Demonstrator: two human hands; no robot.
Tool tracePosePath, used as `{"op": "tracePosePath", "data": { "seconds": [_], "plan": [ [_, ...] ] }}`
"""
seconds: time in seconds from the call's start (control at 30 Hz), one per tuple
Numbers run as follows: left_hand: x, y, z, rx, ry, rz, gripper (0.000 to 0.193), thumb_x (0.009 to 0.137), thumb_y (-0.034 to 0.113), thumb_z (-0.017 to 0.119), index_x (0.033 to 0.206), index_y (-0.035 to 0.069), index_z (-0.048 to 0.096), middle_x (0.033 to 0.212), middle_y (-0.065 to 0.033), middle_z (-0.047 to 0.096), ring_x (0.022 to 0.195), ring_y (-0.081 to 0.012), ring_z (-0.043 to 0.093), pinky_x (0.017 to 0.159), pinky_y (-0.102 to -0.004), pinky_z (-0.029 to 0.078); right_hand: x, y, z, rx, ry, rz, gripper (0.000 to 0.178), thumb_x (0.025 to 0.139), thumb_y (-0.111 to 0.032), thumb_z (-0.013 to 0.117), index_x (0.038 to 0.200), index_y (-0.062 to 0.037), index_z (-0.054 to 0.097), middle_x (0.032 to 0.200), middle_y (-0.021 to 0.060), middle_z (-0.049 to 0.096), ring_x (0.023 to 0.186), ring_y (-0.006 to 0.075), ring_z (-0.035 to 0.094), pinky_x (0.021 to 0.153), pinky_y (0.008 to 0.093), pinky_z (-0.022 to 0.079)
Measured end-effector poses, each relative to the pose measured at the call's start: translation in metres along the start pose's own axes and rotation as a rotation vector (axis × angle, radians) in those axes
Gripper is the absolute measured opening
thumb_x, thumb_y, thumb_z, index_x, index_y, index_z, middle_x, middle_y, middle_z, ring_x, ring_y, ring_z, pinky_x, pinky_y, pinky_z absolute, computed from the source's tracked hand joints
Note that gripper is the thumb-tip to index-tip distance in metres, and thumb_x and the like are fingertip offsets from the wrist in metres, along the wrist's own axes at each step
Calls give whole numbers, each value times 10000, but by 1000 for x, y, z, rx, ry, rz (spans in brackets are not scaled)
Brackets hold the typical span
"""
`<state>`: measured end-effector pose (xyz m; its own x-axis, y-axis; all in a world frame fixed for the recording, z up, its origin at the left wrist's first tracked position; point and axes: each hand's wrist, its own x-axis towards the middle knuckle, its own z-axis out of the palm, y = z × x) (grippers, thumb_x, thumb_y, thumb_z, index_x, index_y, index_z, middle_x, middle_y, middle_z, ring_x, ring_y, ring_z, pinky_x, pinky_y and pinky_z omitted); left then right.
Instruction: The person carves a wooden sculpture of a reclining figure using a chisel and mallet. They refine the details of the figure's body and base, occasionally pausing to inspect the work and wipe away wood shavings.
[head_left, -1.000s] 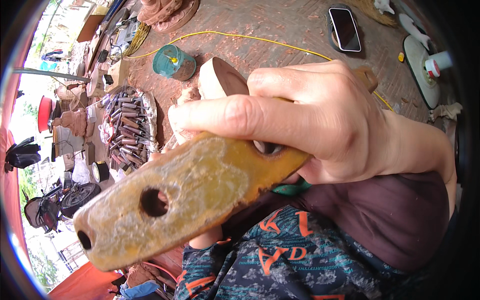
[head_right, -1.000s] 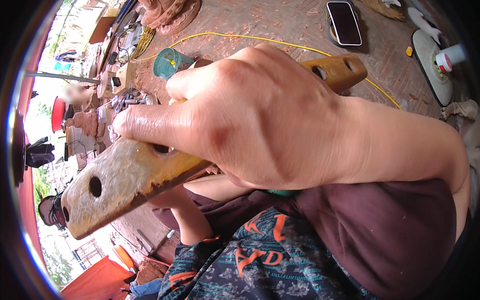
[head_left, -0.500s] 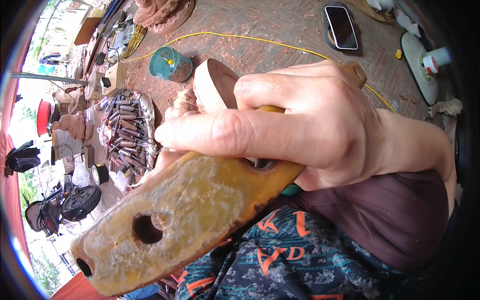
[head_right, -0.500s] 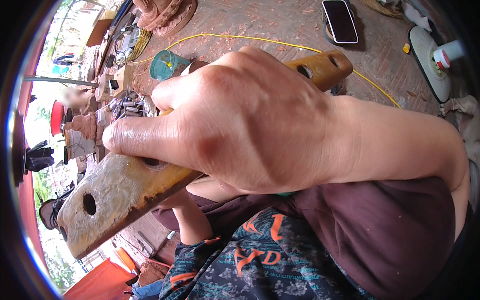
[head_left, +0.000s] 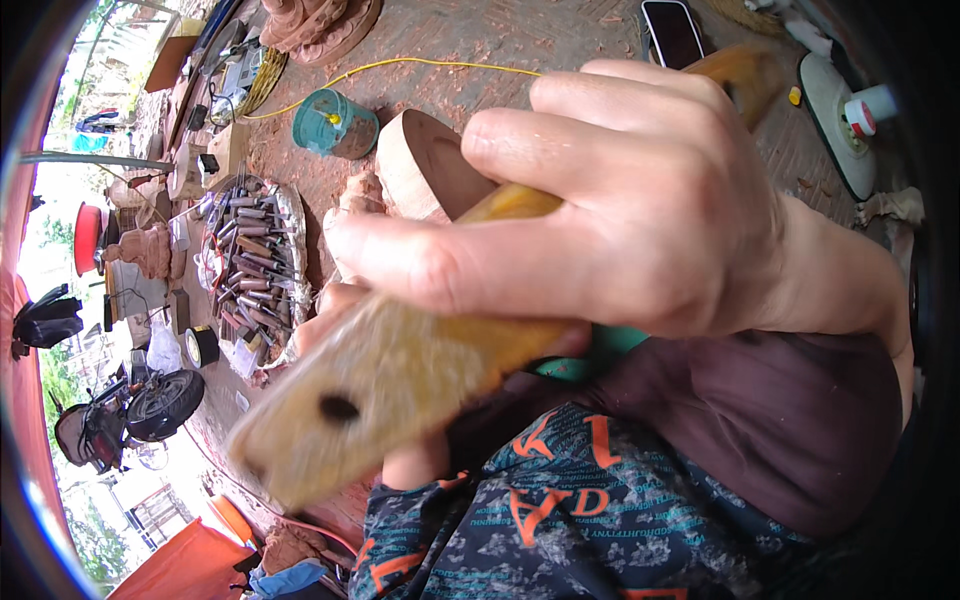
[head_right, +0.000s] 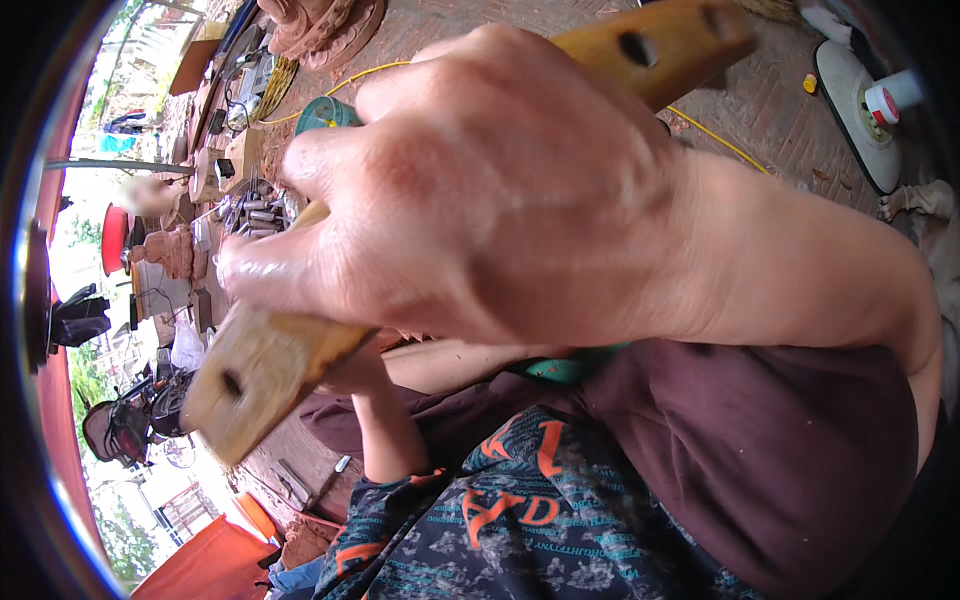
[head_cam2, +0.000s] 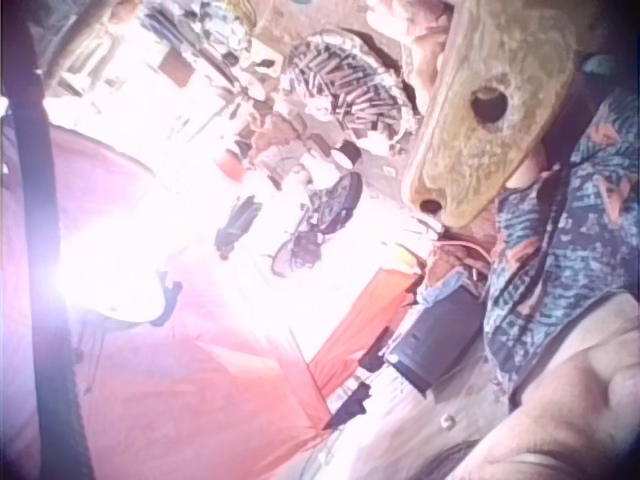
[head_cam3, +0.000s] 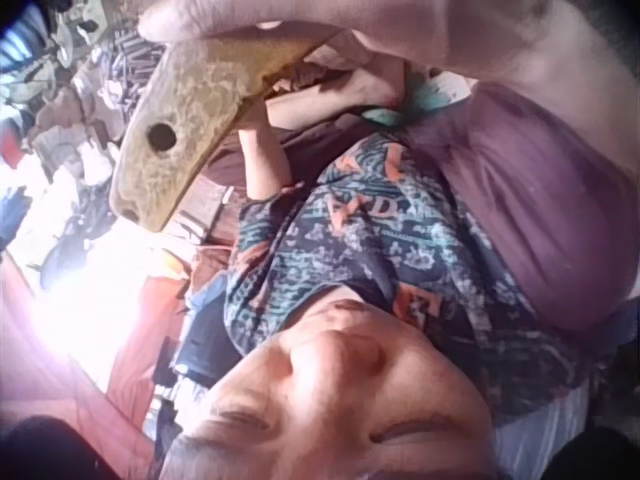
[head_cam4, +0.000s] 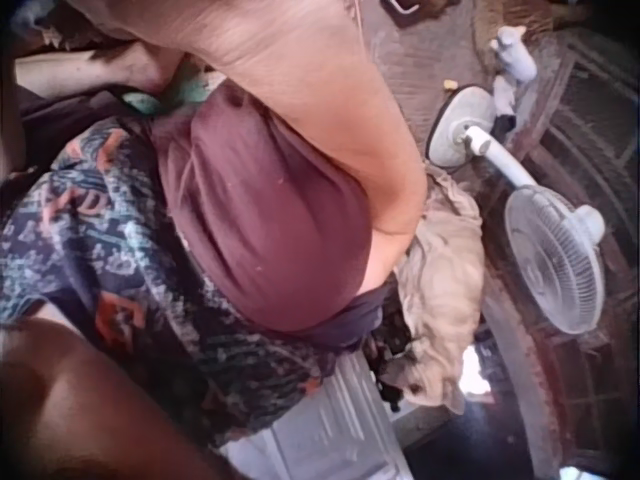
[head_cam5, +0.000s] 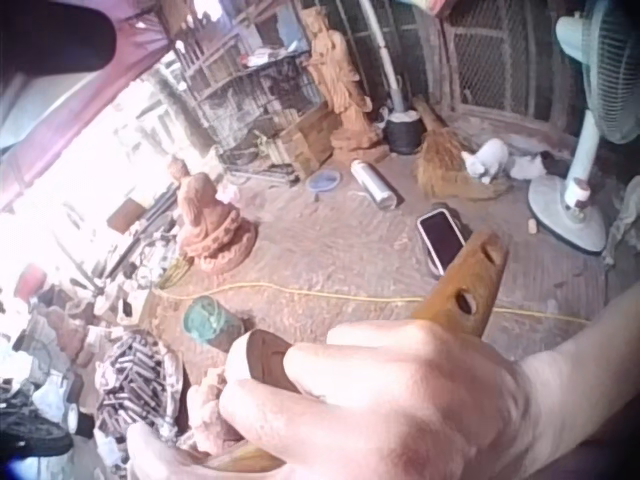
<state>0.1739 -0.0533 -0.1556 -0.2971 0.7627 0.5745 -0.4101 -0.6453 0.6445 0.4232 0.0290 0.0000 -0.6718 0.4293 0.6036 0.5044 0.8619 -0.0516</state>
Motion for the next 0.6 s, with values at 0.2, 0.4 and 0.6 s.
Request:
{"op": "tracePosePath", "data": {
  "seconds": [0.2, 0.4, 0.6],
  "plan": [
    [24, 5, 9, 161, 250, 147, 428, 981, 359, 549, 1286, 68, 482, 1229, -141, 560, 1091, -274, 594, 958, -474, 506, -6, 10, 12, 185, -90, 74, 484, 762, -239, 602, 1242, -224, 659, 763, 23, 583, 574, 239, 554, 546, 340, 471],
    [26, 20, 31, 455, 488, 269, 521, 986, 366, 530, 1371, 33, 424, 1289, -164, 546, 1126, -297, 602, 965, -475, 519, -4, 8, 17, 440, 11, 83, 488, 772, -201, 685, 1239, -66, 639, 918, 84, 716, 687, 218, 668, 617, 322, 537],
    [22, 18, 40, 423, 417, 248, 542, 991, 399, 503, 1382, 34, 416, 1265, -169, 557, 1111, -298, 608, 927, -458, 537, 7, -2, 34, 631, 310, 83, 479, 716, -217, 748, 1165, -67, 679, 879, 64, 698, 638, 198, 641, 561, 303, 519]
  ]
}}
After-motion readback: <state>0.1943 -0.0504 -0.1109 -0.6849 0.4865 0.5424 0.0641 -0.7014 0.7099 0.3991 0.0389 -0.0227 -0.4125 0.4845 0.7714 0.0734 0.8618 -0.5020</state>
